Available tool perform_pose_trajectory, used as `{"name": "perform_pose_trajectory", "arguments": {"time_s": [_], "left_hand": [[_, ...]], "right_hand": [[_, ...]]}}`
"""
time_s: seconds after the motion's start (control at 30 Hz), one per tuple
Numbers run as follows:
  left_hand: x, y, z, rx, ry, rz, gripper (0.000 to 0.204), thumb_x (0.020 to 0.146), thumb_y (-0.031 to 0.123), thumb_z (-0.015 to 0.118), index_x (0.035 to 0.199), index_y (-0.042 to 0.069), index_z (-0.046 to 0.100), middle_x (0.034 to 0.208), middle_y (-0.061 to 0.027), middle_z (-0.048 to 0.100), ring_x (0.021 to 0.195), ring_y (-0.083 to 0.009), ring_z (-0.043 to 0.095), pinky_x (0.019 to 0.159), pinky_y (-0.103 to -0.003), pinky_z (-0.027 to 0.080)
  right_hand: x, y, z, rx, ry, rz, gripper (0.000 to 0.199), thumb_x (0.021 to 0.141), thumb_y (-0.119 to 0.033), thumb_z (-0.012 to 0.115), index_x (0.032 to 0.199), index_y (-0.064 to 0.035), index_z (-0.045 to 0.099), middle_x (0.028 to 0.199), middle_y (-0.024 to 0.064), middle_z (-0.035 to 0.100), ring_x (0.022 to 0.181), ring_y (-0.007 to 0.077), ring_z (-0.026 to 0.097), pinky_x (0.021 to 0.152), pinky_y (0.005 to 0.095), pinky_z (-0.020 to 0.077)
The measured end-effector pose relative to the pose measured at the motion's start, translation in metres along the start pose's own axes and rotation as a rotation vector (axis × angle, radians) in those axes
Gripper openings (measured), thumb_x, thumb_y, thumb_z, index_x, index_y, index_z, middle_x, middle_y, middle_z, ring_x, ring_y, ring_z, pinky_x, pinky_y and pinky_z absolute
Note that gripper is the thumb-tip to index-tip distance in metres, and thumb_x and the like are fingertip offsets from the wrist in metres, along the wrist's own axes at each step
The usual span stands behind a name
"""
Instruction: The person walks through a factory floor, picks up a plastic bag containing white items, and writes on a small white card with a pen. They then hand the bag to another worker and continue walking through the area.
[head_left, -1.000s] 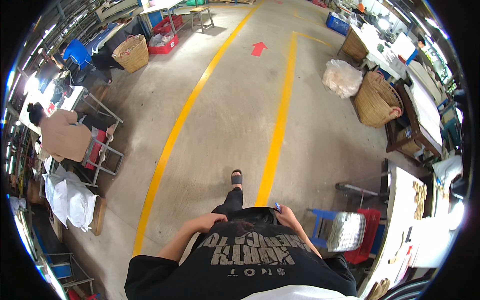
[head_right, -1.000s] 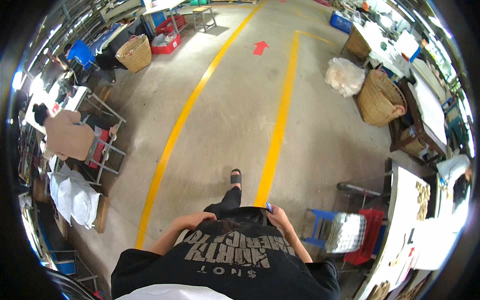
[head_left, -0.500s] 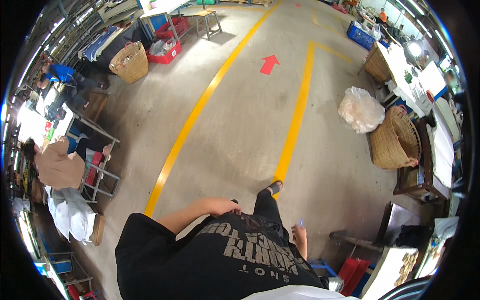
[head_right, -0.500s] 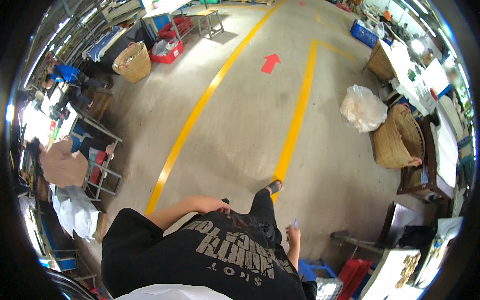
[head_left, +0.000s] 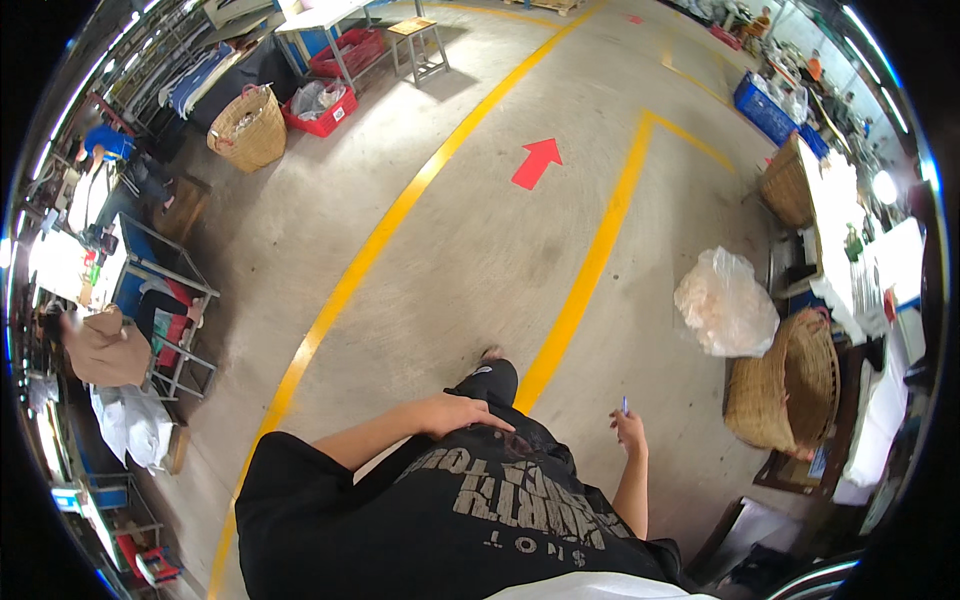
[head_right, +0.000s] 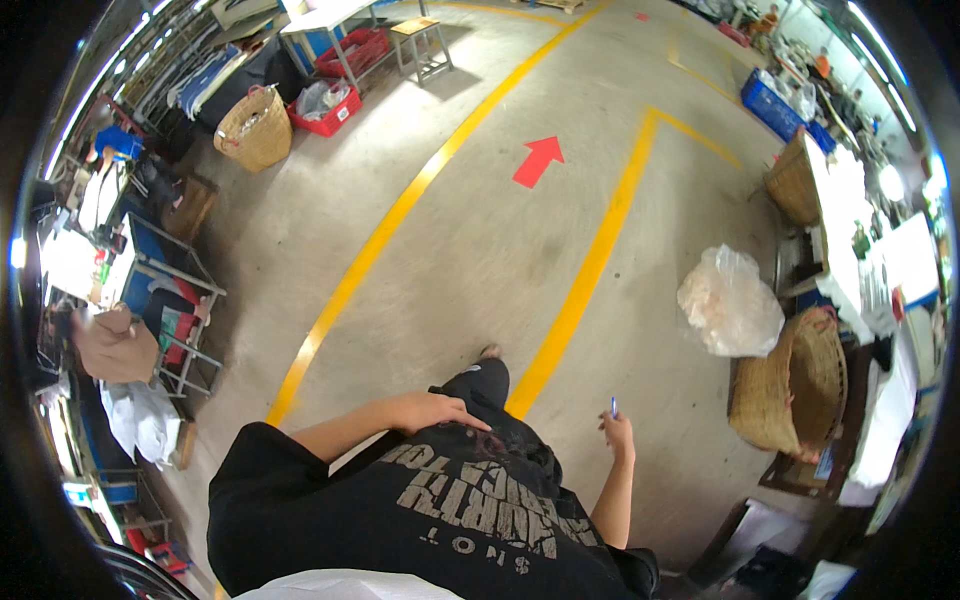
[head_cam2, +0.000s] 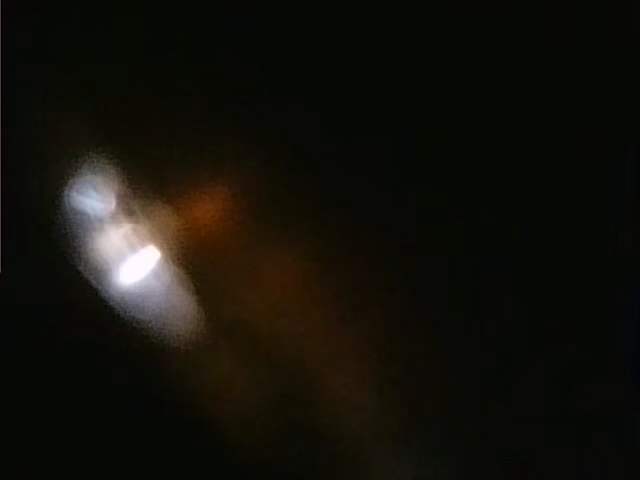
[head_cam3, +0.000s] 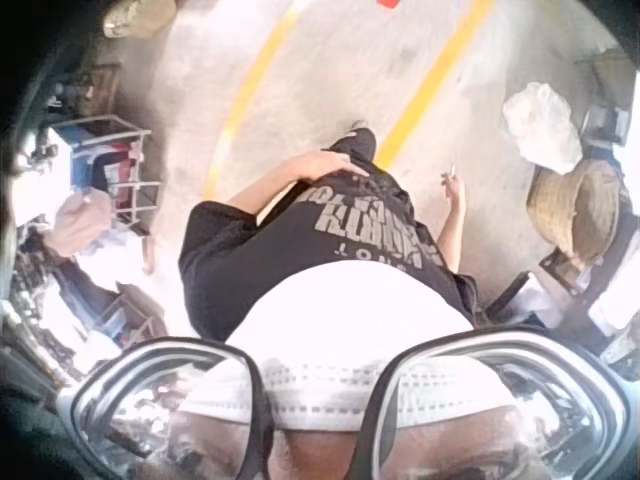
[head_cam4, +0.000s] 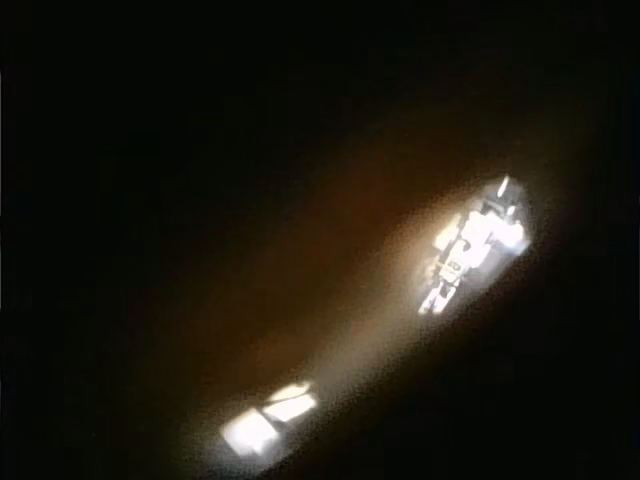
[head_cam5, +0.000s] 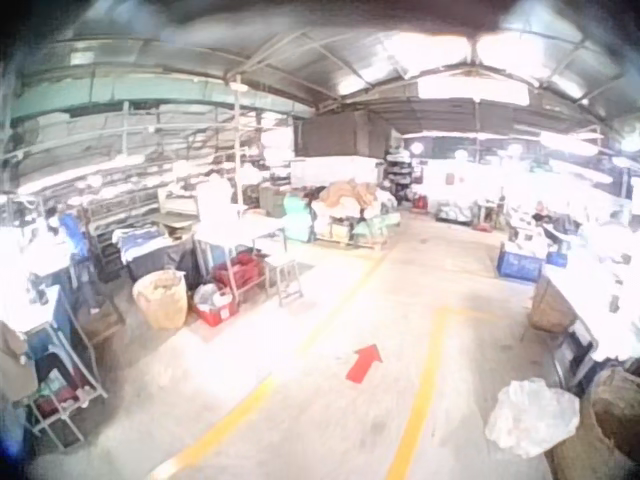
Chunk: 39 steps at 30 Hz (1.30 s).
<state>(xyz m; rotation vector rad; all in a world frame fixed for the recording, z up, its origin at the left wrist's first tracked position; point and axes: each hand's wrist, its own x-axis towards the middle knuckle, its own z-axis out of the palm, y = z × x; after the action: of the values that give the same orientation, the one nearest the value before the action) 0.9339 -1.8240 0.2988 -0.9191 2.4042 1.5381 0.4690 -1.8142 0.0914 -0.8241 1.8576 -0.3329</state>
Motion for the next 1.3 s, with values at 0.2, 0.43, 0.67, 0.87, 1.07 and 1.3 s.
{"name": "perform_pose_trajectory", "arguments": {"time_s": [0.2, 0.43, 0.67, 0.87, 1.07, 1.3], "left_hand": [[0.151, -0.059, -0.125, -0.006, 0.190, 0.082, 0.049, 0.079, 0.005, 0.061, 0.125, 0.020, 0.063, 0.109, -0.0100, 0.060, 0.104, -0.0307, 0.061, 0.087, -0.039, 0.049], [0.287, -0.069, -0.318, 0.022, 0.198, 0.022, 0.022, 0.084, 0.026, 0.060, 0.095, 0.010, 0.070, 0.100, -0.0073, 0.068, 0.095, -0.0301, 0.065, 0.079, -0.043, 0.052], [0.450, -0.073, -0.488, -0.064, 0.157, -0.084, 0.026, 0.080, 0.031, 0.063, 0.089, 0.008, 0.069, 0.094, -0.0113, 0.068, 0.087, -0.0321, 0.066, 0.073, -0.042, 0.051], [0.606, -0.085, -0.599, 0.009, 0.328, 0.035, 0.020, 0.078, 0.027, 0.062, 0.083, 0.007, 0.065, 0.084, -0.0123, 0.062, 0.084, -0.0324, 0.063, 0.071, -0.044, 0.049], [0.689, -0.083, -0.697, 0.079, 0.469, -0.019, 0.016, 0.079, 0.024, 0.061, 0.075, 0.008, 0.063, 0.077, -0.0087, 0.057, 0.078, -0.0295, 0.063, 0.065, -0.042, 0.047], [0.845, -0.120, -0.846, 0.067, 0.501, -0.137, 0.020, 0.084, 0.027, 0.055, 0.080, 0.009, 0.063, 0.080, -0.0095, 0.058, 0.080, -0.0308, 0.063, 0.067, -0.044, 0.047]], "right_hand": [[0.168, -0.118, -0.076, 0.051, 0.047, -0.037, 0.030, 0.091, -0.030, 0.052, 0.100, -0.0052, 0.066, 0.072, 0.0052, 0.061, 0.045, 0.0122, 0.046, 0.040, 0.0296, 0.0379], [0.270, -0.140, -0.121, 0.127, -0.104, 0.354, 0.030, 0.089, -0.023, 0.053, 0.107, -0.0022, 0.066, 0.082, 0.0127, 0.067, 0.046, 0.0176, 0.051, 0.040, 0.0353, 0.0423], [0.417, -0.208, -0.217, 0.155, -0.159, 0.378, 0.029, 0.090, -0.024, 0.053, 0.104, -0.0025, 0.066, 0.078, 0.0130, 0.067, 0.044, 0.0175, 0.050, 0.039, 0.0351, 0.0421], [0.560, -0.288, -0.344, 0.124, -0.146, 0.389, 0.028, 0.090, -0.024, 0.053, 0.102, -0.0027, 0.066, 0.075, 0.0132, 0.067, 0.043, 0.0174, 0.050, 0.038, 0.0349, 0.0421], [0.727, -0.396, -0.489, -0.016, -0.063, 0.308, 0.027, 0.090, -0.024, 0.052, 0.101, -0.0030, 0.066, 0.072, 0.0134, 0.067, 0.041, 0.0173, 0.049, 0.036, 0.0347, 0.0420], [0.917, -0.638, -0.583, 0.223, 0.183, -0.123, 0.026, 0.092, -0.026, 0.056, 0.103, -0.0060, 0.069, 0.071, 0.0032, 0.061, 0.044, 0.0090, 0.043, 0.039, 0.0276, 0.0322]]}}
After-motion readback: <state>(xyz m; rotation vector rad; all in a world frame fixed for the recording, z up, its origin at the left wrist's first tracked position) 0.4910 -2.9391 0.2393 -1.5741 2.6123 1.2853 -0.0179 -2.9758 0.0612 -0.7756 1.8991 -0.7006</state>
